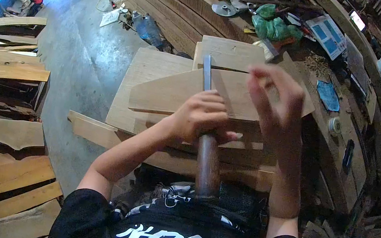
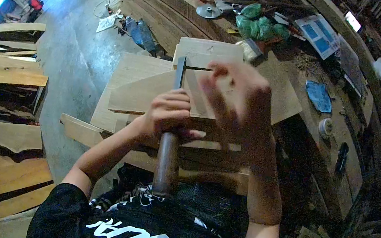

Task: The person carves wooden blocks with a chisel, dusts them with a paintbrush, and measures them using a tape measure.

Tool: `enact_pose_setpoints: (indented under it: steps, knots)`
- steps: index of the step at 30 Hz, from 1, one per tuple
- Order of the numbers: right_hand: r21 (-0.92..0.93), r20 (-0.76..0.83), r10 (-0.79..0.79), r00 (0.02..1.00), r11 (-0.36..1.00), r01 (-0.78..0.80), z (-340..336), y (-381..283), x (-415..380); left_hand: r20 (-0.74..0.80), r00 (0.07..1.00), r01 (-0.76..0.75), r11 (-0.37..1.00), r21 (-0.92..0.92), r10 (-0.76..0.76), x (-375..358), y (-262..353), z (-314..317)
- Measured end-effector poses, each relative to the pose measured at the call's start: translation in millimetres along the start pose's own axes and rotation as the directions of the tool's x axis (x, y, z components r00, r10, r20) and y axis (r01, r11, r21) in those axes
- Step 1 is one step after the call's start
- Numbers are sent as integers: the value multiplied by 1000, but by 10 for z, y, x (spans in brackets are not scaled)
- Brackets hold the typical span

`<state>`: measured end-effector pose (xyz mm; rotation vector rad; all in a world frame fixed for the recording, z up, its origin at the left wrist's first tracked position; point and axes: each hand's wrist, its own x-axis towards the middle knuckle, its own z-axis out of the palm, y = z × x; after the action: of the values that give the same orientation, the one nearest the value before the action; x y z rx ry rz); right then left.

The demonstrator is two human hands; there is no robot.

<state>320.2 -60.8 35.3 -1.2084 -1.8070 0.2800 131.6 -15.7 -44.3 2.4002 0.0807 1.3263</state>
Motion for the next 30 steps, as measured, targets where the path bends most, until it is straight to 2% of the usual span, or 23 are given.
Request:
enact_pose_setpoints:
  steps: [1,2,3,5,8,11,16,20,24,28,30]
  knots:
    - [-92,-33,74,997,993,-76,106,126,149,0,1000,-23,1000,-18,23,1,20,12]
    - [-203,-44,38,998,978,-46,233,349,271,153,988,-14,1000,-2,14,-5,66,-72]
    - [-310,-53,2,999,950,-18,368,578,383,152,988,-43,999,3,42,-9,71,-65]
    - [-447,-20,141,990,884,-134,607,827,577,165,981,-103,995,9,100,-46,47,-47]
    - [-563,91,403,911,775,-286,884,999,765,204,971,-132,991,20,125,-59,51,-40]
    - [-638,169,422,891,735,-228,993,1132,753,222,966,-139,990,27,130,-82,71,-47]
    - [-581,146,358,922,786,-213,976,1176,703,196,973,-124,992,-14,124,-116,113,-53]
    - [-576,188,378,907,790,-210,966,1235,754,175,977,-113,992,-48,120,-99,68,-65]
    - [-570,167,333,928,801,-185,953,1259,706,240,969,-44,997,-67,58,24,112,-189]
    - [-553,181,353,918,809,-202,944,1235,716,297,954,-52,998,18,44,15,-45,-242]
    - [-544,179,346,921,815,-200,919,1200,667,225,974,-42,998,51,30,26,-115,-225]
